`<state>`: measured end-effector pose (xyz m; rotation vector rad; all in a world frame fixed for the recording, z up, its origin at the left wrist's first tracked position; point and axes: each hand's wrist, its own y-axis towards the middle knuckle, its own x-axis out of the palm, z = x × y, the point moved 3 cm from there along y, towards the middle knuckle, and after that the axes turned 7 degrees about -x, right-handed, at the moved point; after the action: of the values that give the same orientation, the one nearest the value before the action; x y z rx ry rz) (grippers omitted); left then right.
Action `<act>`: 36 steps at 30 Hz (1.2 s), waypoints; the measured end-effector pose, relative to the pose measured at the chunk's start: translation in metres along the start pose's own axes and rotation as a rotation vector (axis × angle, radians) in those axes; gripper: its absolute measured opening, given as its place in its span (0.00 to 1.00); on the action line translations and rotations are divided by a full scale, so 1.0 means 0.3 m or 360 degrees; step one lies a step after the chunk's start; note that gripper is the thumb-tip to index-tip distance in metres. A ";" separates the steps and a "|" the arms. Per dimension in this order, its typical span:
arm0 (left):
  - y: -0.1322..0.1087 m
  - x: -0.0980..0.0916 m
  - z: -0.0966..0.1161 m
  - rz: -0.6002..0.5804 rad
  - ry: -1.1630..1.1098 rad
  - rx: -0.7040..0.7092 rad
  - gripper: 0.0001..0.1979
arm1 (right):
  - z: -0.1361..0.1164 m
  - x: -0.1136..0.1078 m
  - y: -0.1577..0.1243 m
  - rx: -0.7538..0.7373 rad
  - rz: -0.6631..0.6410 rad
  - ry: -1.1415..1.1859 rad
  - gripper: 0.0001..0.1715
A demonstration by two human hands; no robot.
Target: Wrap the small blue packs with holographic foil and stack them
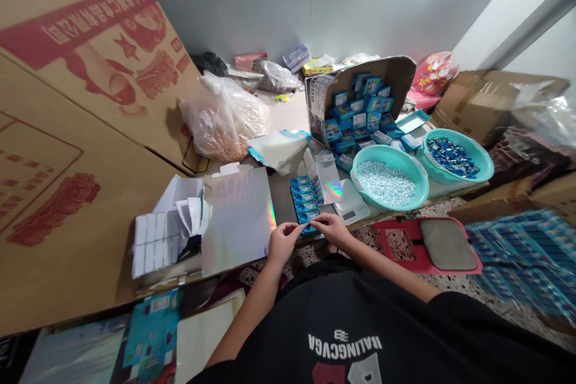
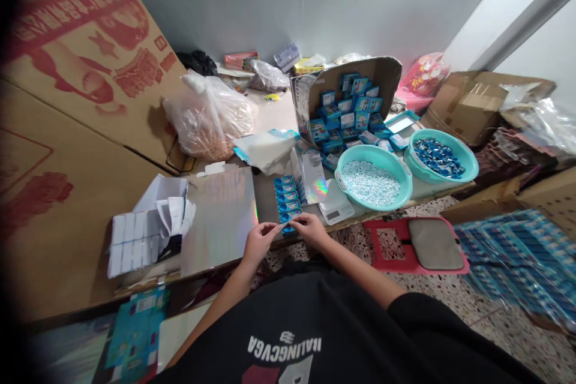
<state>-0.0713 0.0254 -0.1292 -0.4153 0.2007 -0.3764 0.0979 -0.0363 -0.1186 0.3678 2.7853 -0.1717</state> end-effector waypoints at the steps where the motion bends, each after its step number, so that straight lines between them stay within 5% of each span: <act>1: 0.003 0.000 -0.005 0.0000 0.0007 -0.0005 0.17 | 0.002 0.001 0.001 0.0002 0.0015 -0.0017 0.15; 11: 0.034 0.002 -0.040 -0.0015 0.0057 -0.0061 0.15 | 0.034 0.010 -0.007 0.0176 0.0206 -0.0264 0.16; 24: 0.046 -0.011 -0.086 0.0022 0.0011 -0.0147 0.15 | -0.009 0.016 -0.003 0.0142 0.0171 -0.0891 0.09; 36: 0.068 0.021 -0.236 0.0131 -0.0047 -0.0452 0.17 | 0.049 -0.004 0.004 0.0137 0.0234 -0.0693 0.11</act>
<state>-0.0778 0.0151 -0.2021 -0.6896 0.2425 -0.2609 0.1039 -0.0377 -0.1322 0.4889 2.3183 -0.2985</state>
